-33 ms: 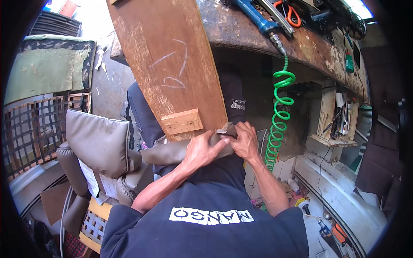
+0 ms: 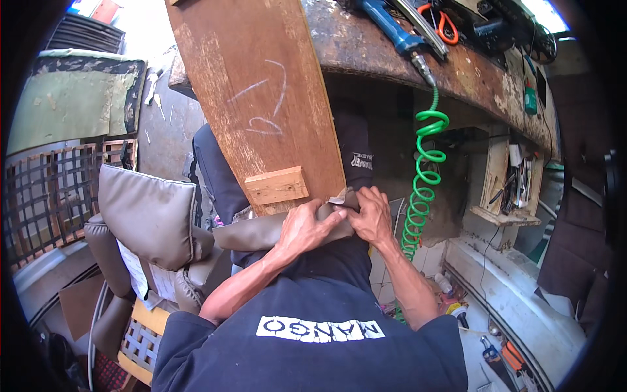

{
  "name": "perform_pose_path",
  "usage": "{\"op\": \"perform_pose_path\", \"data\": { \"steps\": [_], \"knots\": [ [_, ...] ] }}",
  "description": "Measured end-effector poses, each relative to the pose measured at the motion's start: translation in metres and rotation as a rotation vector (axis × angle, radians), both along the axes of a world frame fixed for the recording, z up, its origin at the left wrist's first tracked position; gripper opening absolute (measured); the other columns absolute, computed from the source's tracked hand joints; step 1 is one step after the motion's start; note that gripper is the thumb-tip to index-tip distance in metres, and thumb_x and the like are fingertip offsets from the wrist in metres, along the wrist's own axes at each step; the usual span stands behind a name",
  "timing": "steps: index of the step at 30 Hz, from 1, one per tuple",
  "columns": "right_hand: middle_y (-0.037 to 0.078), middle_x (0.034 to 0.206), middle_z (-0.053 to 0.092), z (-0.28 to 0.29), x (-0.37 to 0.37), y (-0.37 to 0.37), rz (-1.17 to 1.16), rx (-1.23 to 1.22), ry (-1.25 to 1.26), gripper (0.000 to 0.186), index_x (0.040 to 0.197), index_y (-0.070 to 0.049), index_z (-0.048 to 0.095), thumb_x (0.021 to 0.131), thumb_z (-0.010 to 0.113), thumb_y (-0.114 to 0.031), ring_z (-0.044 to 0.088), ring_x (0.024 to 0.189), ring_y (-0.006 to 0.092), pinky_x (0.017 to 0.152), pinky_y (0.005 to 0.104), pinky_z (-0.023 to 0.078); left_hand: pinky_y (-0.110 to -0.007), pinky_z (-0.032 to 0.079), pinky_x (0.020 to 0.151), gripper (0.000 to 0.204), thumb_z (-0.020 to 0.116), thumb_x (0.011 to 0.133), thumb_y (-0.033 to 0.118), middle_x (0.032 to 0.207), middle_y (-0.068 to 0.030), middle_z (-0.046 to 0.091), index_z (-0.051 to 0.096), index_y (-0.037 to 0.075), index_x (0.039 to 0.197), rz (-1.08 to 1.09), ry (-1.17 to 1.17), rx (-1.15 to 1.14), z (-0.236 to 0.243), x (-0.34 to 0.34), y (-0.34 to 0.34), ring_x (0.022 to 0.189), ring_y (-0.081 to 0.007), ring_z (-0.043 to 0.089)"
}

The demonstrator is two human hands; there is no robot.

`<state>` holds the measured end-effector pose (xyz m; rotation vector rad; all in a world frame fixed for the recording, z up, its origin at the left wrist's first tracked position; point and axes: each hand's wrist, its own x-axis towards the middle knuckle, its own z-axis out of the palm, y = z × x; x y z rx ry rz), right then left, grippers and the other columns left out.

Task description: The person attaches fabric over foam onto a wooden board using a staple gun. They trim the edges of the fabric with scissors and then hold up the finished part.

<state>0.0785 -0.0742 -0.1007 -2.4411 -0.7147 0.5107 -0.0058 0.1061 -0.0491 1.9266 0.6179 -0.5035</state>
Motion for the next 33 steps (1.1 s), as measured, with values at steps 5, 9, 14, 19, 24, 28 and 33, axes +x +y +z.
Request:
{"op": "perform_pose_path", "data": {
  "steps": [5,9,14,19,24,28,33],
  "knots": [
    [0.007,0.077,0.060,-0.007,0.003,-0.001,0.068,0.106,-0.079,0.044,0.075,-0.002,0.067,0.077,0.084,-0.043,0.058,0.081,0.0271,0.076,0.0419,0.040,-0.054,0.055,0.078,0.057,0.073,0.089,0.053,0.083,-0.0304,0.072,0.076,-0.003,0.101,-0.077,0.077,0.055,-0.012,0.001,0.001,0.084,-0.0475,0.072],
    [0.008,0.070,0.055,-0.016,0.003,-0.003,0.063,0.165,-0.122,0.041,0.073,-0.003,0.066,0.075,0.087,-0.038,0.054,0.073,0.0275,0.075,0.0403,0.039,-0.047,0.055,0.071,0.050,0.072,0.090,0.048,0.077,-0.0229,0.073,0.079,-0.001,0.095,0.000,0.187,-0.130,-0.021,-0.001,0.006,0.073,-0.0343,0.074],
    [0.009,0.067,0.057,-0.020,-0.001,-0.002,-0.022,0.104,-0.111,0.050,0.071,-0.003,0.067,0.078,0.084,-0.050,0.058,0.071,0.0285,0.074,0.0407,0.040,-0.037,0.051,0.062,0.037,0.072,0.091,0.035,0.069,-0.0094,0.071,0.079,-0.001,0.092,0.399,0.026,-0.239,-0.031,-0.011,-0.005,0.065,-0.0125,0.063],
    [0.010,0.075,0.066,0.005,0.003,0.002,-0.069,0.019,-0.104,0.053,0.075,-0.003,0.070,0.078,0.081,-0.055,0.064,0.076,0.0297,0.076,0.0421,0.043,-0.043,0.053,0.064,0.033,0.071,0.086,0.033,0.071,-0.0219,0.070,0.078,0.001,0.087,0.235,0.022,0.059,-0.033,-0.010,-0.004,0.062,-0.0305,0.068],
    [0.017,0.087,0.066,0.108,0.059,0.028,-0.077,0.256,-0.122,0.030,0.098,-0.004,0.073,0.085,0.082,-0.029,0.068,0.080,0.0375,0.070,0.0465,0.053,-0.047,0.052,0.061,0.032,0.072,0.085,0.035,0.066,-0.0226,0.065,0.076,0.004,0.080,0.195,-0.096,0.261,-0.032,-0.020,-0.008,0.061,-0.0365,0.068],
    [0.023,0.110,0.066,0.135,0.188,0.071,-0.073,0.229,-0.774,0.041,0.123,0.000,0.063,0.093,0.074,-0.026,0.067,0.097,0.0412,0.086,0.0498,0.054,-0.052,0.054,0.067,0.034,0.071,0.087,0.038,0.070,-0.0251,0.067,0.076,0.005,0.079,0.138,-0.133,0.312,-0.034,-0.016,-0.006,0.070,-0.0427,0.070],
    [0.033,0.116,0.068,0.098,0.319,0.134,-0.059,-0.109,-0.660,0.065,0.135,0.003,0.052,0.088,0.071,-0.037,0.068,0.106,0.0477,0.095,0.0542,0.052,-0.054,0.057,0.076,0.033,0.070,0.087,0.039,0.079,-0.0271,0.072,0.081,0.007,0.088,0.152,-0.073,0.214,-0.030,-0.010,-0.006,0.080,-0.0458,0.072]
  ]
}}
